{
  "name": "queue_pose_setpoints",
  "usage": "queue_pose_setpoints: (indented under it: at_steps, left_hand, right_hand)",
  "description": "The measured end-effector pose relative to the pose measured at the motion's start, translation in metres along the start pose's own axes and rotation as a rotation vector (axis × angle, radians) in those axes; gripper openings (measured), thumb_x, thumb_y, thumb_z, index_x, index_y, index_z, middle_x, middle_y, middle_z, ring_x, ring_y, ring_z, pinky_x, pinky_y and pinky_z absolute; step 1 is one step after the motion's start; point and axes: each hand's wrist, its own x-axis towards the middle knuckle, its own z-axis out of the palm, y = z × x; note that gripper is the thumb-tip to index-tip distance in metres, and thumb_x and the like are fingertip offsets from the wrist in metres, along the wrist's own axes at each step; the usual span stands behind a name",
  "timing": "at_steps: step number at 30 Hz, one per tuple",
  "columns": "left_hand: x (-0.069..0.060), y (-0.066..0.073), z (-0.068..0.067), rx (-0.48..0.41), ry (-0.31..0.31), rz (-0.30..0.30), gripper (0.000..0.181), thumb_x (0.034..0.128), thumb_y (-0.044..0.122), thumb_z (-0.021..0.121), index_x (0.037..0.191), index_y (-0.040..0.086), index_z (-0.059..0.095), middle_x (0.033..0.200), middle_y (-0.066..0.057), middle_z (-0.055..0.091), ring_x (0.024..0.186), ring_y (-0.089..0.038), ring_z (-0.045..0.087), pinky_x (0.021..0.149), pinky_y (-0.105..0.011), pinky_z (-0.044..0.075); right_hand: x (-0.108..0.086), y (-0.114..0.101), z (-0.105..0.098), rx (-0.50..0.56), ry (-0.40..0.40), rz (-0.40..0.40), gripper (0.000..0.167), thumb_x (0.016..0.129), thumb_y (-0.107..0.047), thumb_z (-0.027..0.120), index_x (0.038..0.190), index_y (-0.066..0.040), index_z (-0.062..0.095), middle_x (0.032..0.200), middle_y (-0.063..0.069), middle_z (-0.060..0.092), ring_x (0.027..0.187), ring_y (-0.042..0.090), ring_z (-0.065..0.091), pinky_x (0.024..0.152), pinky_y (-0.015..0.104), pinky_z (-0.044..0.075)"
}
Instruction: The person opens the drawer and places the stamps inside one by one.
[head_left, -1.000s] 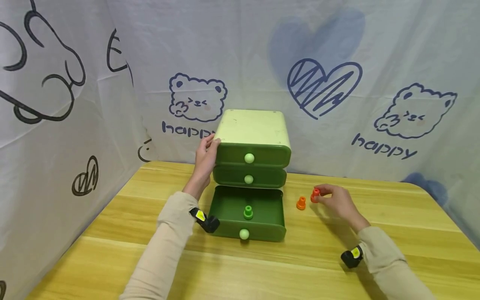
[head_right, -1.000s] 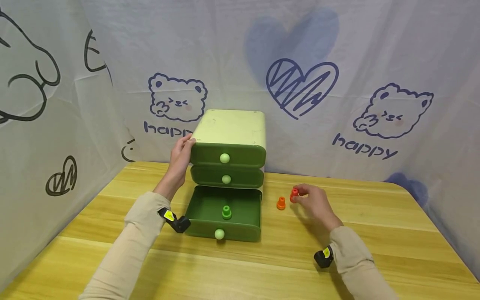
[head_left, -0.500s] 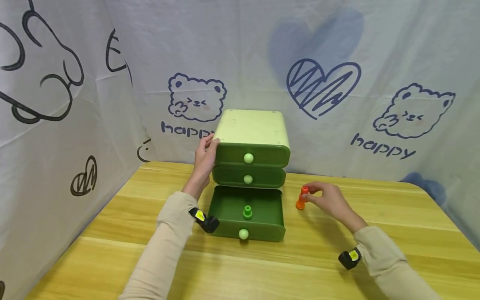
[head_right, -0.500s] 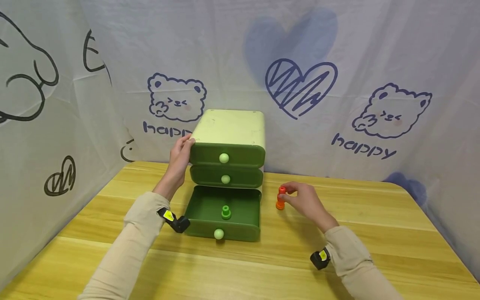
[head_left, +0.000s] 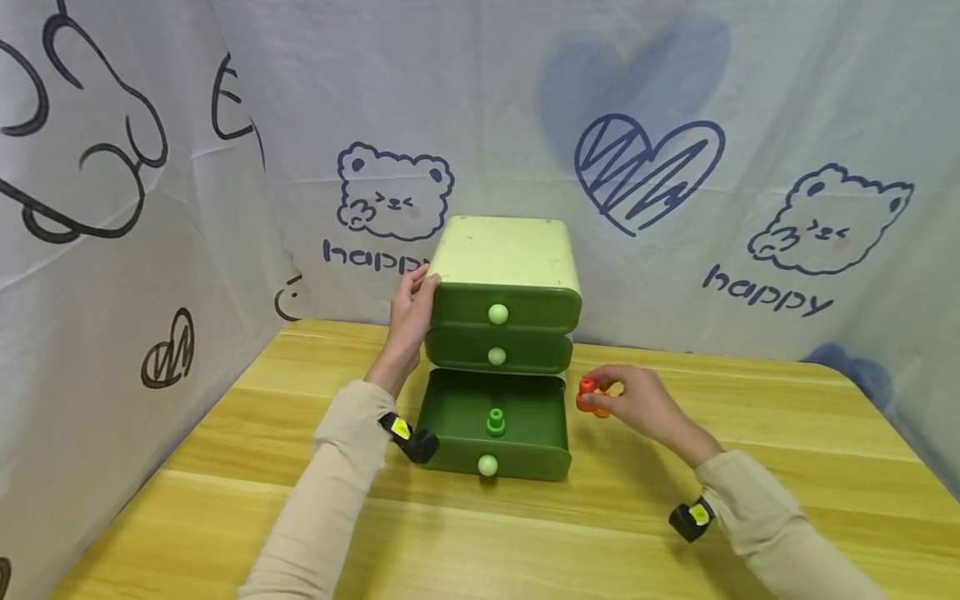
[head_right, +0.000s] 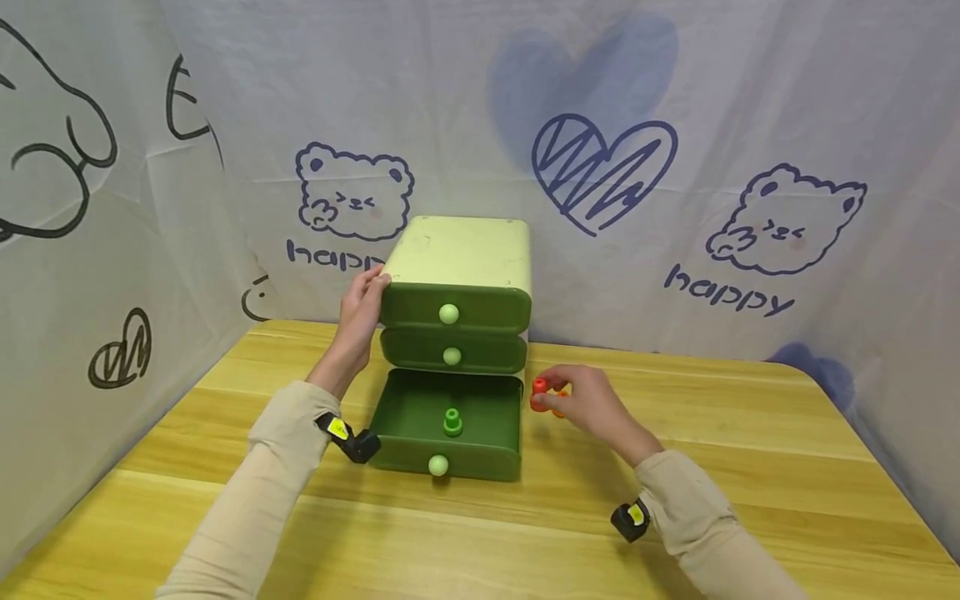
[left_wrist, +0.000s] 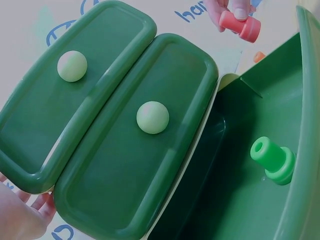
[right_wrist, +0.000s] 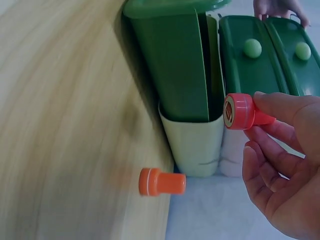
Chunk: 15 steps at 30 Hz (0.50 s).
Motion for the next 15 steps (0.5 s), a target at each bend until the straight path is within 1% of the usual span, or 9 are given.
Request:
queue_pose_setpoints:
  at_steps: [4, 5, 7, 11, 13, 15]
  left_hand:
    - [0.001, 0.001, 0.001, 0.0, -0.004, -0.001, 0.054, 0.0967, 0.035, 0.049, 0.146, 0.014, 0.04, 0.141, -0.011, 0.042, 0.123, -0.028, 0.044, 0.101, -0.044, 0.039]
    - [0.001, 0.001, 0.001, 0.001, -0.005, -0.002, 0.054, 0.0967, 0.035, 0.049, 0.146, 0.014, 0.04, 0.141, -0.011, 0.041, 0.123, -0.028, 0.044, 0.101, -0.044, 0.039]
    - [0.001, 0.002, 0.001, 0.001, -0.004, 0.0, 0.054, 0.0967, 0.035, 0.05, 0.146, 0.014, 0.04, 0.141, -0.011, 0.042, 0.123, -0.028, 0.044, 0.101, -0.043, 0.039]
    - [0.001, 0.002, 0.0, 0.001, -0.002, 0.0, 0.054, 0.0966, 0.034, 0.049, 0.146, 0.014, 0.04, 0.141, -0.011, 0.041, 0.123, -0.028, 0.043, 0.101, -0.044, 0.039]
    - [0.0, 0.002, 0.0, 0.001, -0.003, -0.004, 0.054, 0.0966, 0.035, 0.049, 0.146, 0.014, 0.04, 0.141, -0.01, 0.041, 0.123, -0.028, 0.043, 0.1, -0.045, 0.04]
    - [0.0, 0.002, 0.0, 0.001, -0.004, -0.007, 0.054, 0.0966, 0.035, 0.049, 0.146, 0.015, 0.04, 0.141, -0.01, 0.041, 0.122, -0.028, 0.043, 0.099, -0.046, 0.04]
  right_hand:
    - [0.0, -0.004, 0.003, 0.053, -0.018, 0.009, 0.025, 0.086, -0.009, 0.071, 0.109, 0.002, 0.07, 0.096, 0.012, 0.069, 0.076, 0.021, 0.064, 0.057, 0.027, 0.053]
    - [0.0, -0.005, 0.004, 0.061, -0.018, 0.006, 0.025, 0.086, -0.008, 0.071, 0.109, 0.002, 0.07, 0.095, 0.012, 0.069, 0.076, 0.02, 0.064, 0.056, 0.026, 0.053]
    - [0.001, -0.007, 0.005, 0.062, -0.011, -0.012, 0.025, 0.086, -0.008, 0.07, 0.109, 0.002, 0.07, 0.095, 0.012, 0.069, 0.077, 0.021, 0.064, 0.058, 0.027, 0.053]
    - [0.003, -0.01, 0.01, 0.031, 0.003, -0.05, 0.028, 0.086, -0.011, 0.072, 0.11, 0.002, 0.07, 0.094, 0.008, 0.069, 0.086, 0.024, 0.061, 0.065, 0.031, 0.051]
    - [0.005, -0.012, 0.012, 0.023, -0.002, -0.05, 0.03, 0.086, -0.012, 0.072, 0.112, 0.002, 0.069, 0.093, 0.007, 0.069, 0.086, 0.023, 0.06, 0.065, 0.032, 0.049]
    - [0.006, -0.013, 0.014, 0.03, -0.014, -0.04, 0.032, 0.085, -0.012, 0.072, 0.114, 0.002, 0.069, 0.093, 0.007, 0.068, 0.086, 0.023, 0.06, 0.063, 0.031, 0.049]
